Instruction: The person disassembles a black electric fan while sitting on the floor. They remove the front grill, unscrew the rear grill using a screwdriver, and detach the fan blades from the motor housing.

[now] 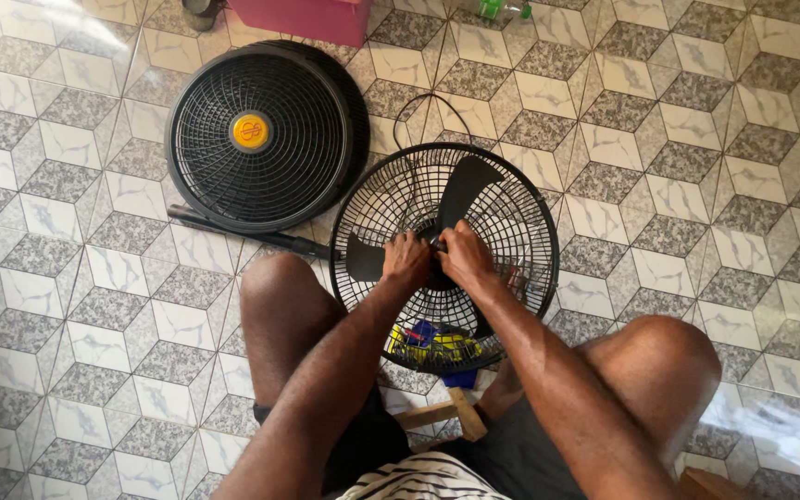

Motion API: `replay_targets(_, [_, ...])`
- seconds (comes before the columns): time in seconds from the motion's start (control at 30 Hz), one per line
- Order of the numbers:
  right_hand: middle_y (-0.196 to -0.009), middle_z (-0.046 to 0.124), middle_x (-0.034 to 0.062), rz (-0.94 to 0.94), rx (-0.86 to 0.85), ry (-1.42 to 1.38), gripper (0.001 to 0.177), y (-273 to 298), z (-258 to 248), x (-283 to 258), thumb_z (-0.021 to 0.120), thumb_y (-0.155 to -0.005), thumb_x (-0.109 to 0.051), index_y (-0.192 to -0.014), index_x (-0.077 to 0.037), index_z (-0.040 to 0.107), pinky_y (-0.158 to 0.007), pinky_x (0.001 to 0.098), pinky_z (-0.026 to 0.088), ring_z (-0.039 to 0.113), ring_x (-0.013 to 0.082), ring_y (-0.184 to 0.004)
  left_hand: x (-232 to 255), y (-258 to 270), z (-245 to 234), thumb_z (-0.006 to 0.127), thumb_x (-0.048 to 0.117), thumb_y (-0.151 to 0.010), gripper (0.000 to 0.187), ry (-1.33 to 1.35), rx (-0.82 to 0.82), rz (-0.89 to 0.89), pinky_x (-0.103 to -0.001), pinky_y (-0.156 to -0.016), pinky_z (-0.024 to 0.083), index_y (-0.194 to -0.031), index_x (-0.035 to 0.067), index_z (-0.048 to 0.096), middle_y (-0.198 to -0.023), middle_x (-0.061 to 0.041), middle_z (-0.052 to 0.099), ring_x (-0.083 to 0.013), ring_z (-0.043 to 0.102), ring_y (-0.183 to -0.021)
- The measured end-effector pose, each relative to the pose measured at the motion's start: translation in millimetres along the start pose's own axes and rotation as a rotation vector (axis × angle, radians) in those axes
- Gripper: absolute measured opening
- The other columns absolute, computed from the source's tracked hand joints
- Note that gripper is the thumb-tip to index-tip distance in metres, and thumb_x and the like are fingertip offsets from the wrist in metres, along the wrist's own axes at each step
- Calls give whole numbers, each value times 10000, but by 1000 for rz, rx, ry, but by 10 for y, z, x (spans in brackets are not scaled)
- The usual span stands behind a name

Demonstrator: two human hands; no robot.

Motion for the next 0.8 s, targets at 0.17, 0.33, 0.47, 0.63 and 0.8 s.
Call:
replay_targets(0.17, [-1091,576,221,-44,-24,66,206,5,30,-77,670,-856,24,-1061,22,684,-753,470,597,688,391,-873,76,3,-20,743,302,-909,432,36,99,50,-533,-983,487,-1252,58,644,-1272,-150,609,-332,559,-1253])
replay_targets(0.33, [-1059,556,253,-122,-21,177,149,-18,53,-164,612,-830,68,-978,54,623,-743,501,593,685,424,-857,137,60,-116,869,445,-743,751,104,-86,20,-506,-1028,480,-1286,18,575,-1314,-153,568,-319,522,-1288])
replay_targets(0.47, [-1058,553,254,-113,-42,193,130,-15,78,-170,620,-839,48,-968,39,610,-744,517,586,680,438,-863,145,83,-189,856,416,-771,710,121,-80,17,-516,-1022,485,-1290,22,574,-1316,-153,571,-324,523,-1293])
replay_targets(0.63, [-1033,556,231,-132,-54,235,140,-17,114,-165,637,-847,56,-986,56,630,-693,455,598,673,366,-825,127,43,-153,743,291,-914,463,108,-12,36,-522,-1012,503,-1278,36,612,-1327,-155,593,-324,549,-1292])
replay_targets(0.8, [-1020,551,206,-133,-98,304,112,-22,195,-133,637,-902,68,-1011,93,649,-645,341,606,652,239,-772,137,67,-157,781,306,-871,553,108,-115,32,-515,-1050,462,-1296,11,583,-1341,-166,563,-326,518,-1301])
Point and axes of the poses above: each hand's wrist, its own y-axis away from the middle knuckle, its own z-axis out of the palm, x = y × z, the point moved 8 cm from there along -y, towards the middle knuckle
